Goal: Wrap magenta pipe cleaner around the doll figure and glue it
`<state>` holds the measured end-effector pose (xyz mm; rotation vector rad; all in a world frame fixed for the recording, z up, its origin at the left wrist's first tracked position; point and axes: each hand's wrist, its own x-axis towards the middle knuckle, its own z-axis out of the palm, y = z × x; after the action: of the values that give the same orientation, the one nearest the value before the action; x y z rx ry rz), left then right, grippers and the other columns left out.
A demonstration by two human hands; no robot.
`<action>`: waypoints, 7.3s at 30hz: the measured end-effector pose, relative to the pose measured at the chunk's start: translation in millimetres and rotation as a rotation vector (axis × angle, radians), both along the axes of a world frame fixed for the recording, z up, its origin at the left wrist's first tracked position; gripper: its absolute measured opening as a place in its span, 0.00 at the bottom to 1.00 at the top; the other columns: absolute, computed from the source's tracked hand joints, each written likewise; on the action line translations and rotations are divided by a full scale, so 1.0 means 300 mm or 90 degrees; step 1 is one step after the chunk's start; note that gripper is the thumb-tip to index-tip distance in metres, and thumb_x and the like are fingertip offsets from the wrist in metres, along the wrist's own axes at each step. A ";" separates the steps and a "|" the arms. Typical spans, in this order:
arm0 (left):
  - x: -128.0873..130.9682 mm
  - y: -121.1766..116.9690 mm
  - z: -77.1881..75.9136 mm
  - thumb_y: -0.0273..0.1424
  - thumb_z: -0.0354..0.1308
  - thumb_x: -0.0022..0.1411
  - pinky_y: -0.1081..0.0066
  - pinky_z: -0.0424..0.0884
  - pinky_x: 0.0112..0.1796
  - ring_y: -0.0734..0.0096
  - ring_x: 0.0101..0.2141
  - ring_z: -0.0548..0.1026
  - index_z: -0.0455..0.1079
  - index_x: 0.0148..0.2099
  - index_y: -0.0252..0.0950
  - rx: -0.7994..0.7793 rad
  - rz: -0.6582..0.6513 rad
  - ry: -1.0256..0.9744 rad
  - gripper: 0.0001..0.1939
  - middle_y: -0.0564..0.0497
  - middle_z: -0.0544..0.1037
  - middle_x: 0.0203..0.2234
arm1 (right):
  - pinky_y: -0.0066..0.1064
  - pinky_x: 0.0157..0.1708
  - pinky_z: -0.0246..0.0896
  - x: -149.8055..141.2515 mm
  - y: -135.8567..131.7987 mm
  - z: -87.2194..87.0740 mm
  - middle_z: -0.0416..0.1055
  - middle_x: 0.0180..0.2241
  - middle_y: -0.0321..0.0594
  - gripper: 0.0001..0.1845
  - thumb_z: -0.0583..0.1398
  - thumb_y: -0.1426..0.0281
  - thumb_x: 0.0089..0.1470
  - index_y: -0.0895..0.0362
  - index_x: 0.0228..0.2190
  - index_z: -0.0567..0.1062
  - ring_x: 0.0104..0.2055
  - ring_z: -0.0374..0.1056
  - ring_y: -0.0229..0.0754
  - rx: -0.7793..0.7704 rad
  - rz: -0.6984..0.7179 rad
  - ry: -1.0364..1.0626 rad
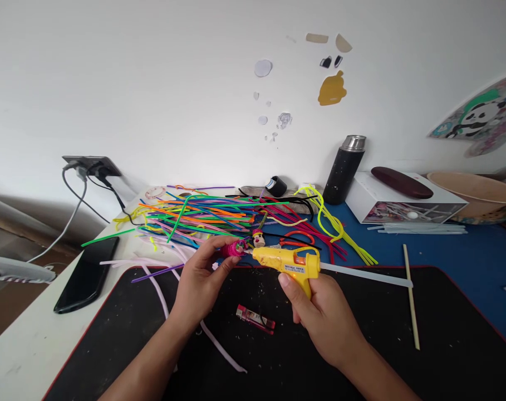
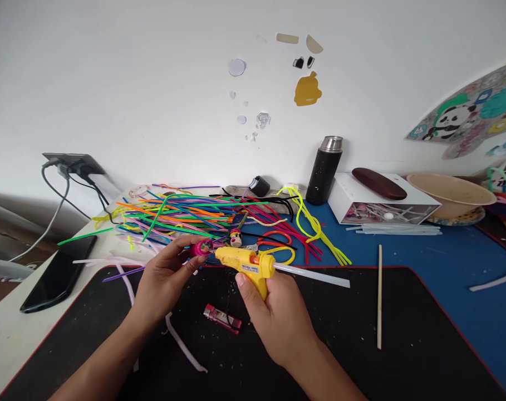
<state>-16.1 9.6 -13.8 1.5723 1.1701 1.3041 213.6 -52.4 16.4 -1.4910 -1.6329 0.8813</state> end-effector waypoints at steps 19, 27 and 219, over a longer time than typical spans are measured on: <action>0.001 -0.007 -0.001 0.34 0.68 0.67 0.65 0.75 0.50 0.61 0.48 0.79 0.81 0.51 0.45 0.016 -0.011 0.003 0.11 0.49 0.83 0.46 | 0.33 0.22 0.55 0.004 0.007 -0.012 0.63 0.12 0.33 0.32 0.53 0.46 0.68 0.51 0.18 0.65 0.16 0.62 0.39 0.002 -0.025 -0.017; -0.005 -0.011 -0.006 0.33 0.68 0.67 0.67 0.74 0.51 0.63 0.49 0.79 0.81 0.52 0.46 0.029 -0.012 0.019 0.11 0.51 0.83 0.46 | 0.32 0.21 0.53 0.007 0.008 -0.012 0.61 0.12 0.32 0.32 0.53 0.46 0.68 0.51 0.19 0.66 0.16 0.60 0.38 0.004 -0.028 -0.018; 0.006 -0.019 0.016 0.32 0.64 0.71 0.60 0.78 0.52 0.59 0.49 0.82 0.80 0.51 0.45 0.151 0.004 0.170 0.08 0.47 0.85 0.47 | 0.30 0.21 0.60 -0.007 -0.005 -0.007 0.66 0.14 0.35 0.34 0.54 0.42 0.67 0.53 0.20 0.68 0.18 0.67 0.40 -0.055 -0.019 0.096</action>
<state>-14.3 4.0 -9.1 1.9644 1.2144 1.3046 211.6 -53.9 14.3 -1.4659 -1.4771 1.0333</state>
